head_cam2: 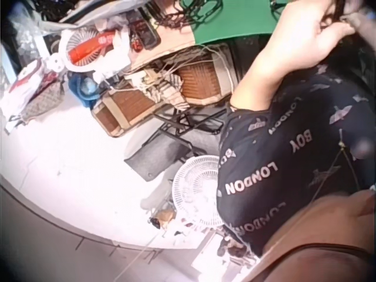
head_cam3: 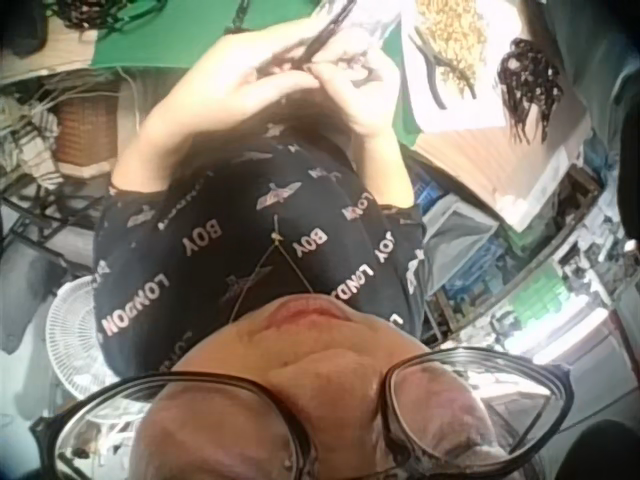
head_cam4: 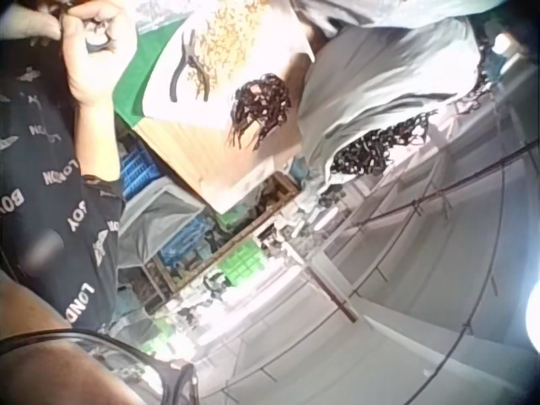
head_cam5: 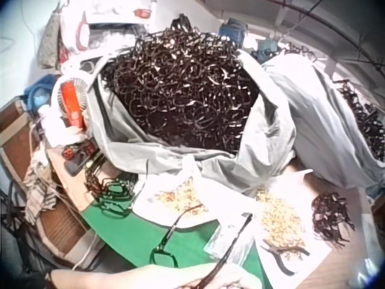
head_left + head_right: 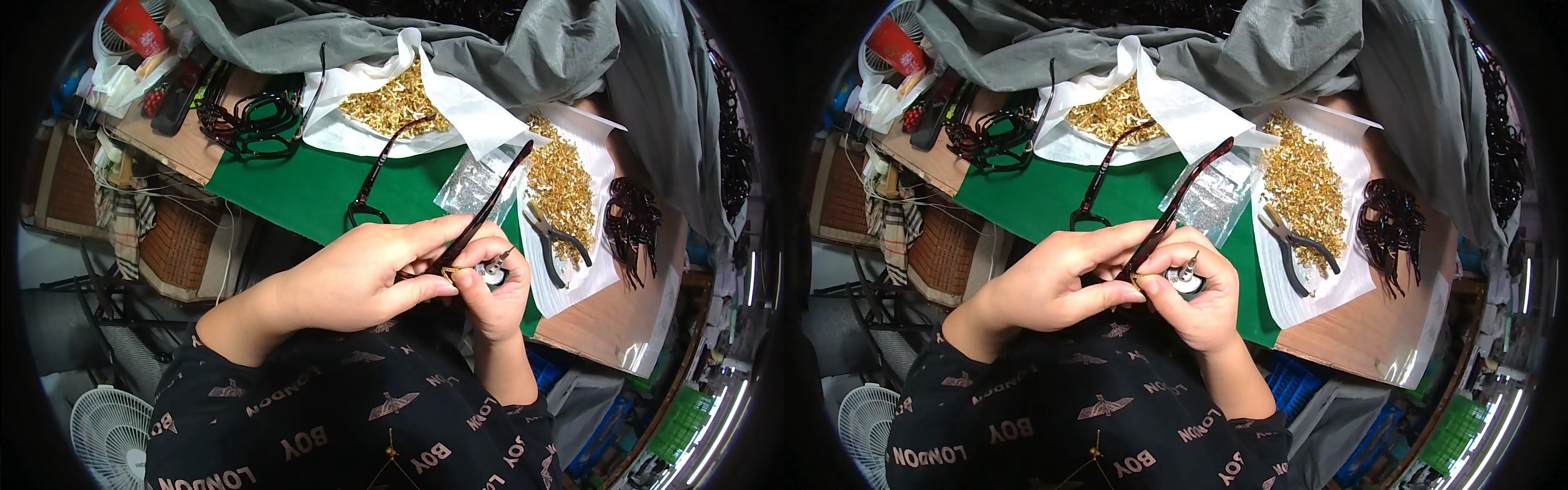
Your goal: The person repeatedly picks up eyeglass frames and uses a small screwdriver to tighten screws on the temples. They handle multiple frames one at a time, placing each back on the table after adjustment.
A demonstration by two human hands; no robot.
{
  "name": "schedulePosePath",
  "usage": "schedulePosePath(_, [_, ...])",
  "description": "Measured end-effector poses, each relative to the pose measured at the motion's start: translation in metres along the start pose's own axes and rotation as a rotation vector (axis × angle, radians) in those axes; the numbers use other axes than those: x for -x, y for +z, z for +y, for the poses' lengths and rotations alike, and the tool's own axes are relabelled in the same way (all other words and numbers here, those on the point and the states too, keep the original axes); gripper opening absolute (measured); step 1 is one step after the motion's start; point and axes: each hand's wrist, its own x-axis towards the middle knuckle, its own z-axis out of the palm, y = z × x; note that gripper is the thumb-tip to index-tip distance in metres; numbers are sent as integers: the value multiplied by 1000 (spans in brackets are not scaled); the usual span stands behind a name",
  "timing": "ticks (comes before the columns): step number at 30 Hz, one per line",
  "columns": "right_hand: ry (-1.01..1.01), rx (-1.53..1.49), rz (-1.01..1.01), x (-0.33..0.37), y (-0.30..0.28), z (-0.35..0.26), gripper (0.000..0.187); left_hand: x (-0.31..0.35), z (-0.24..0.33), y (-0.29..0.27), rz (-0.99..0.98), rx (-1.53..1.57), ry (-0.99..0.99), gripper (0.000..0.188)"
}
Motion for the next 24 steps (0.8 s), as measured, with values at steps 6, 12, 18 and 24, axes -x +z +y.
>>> schedulePosePath(6, [-104, 50, -30, -1, 0, 3, 10, -1, -1, -1, 13, -4, 25, 59])
schedulePosePath(12, [-76, 179, -62, -4, -6, 0, 11, -1, 0, -1, 41, -130, -6, 54])
schedulePosePath(18, [-8, 284, -72, -10, -3, -6, 13, 0, 0, -3, 65, -319, 82, 51])
schedulePosePath(24, [158, 519, -44, -9, -10, -20, 12, 1, -4, -6, 72, -359, 59, 49])
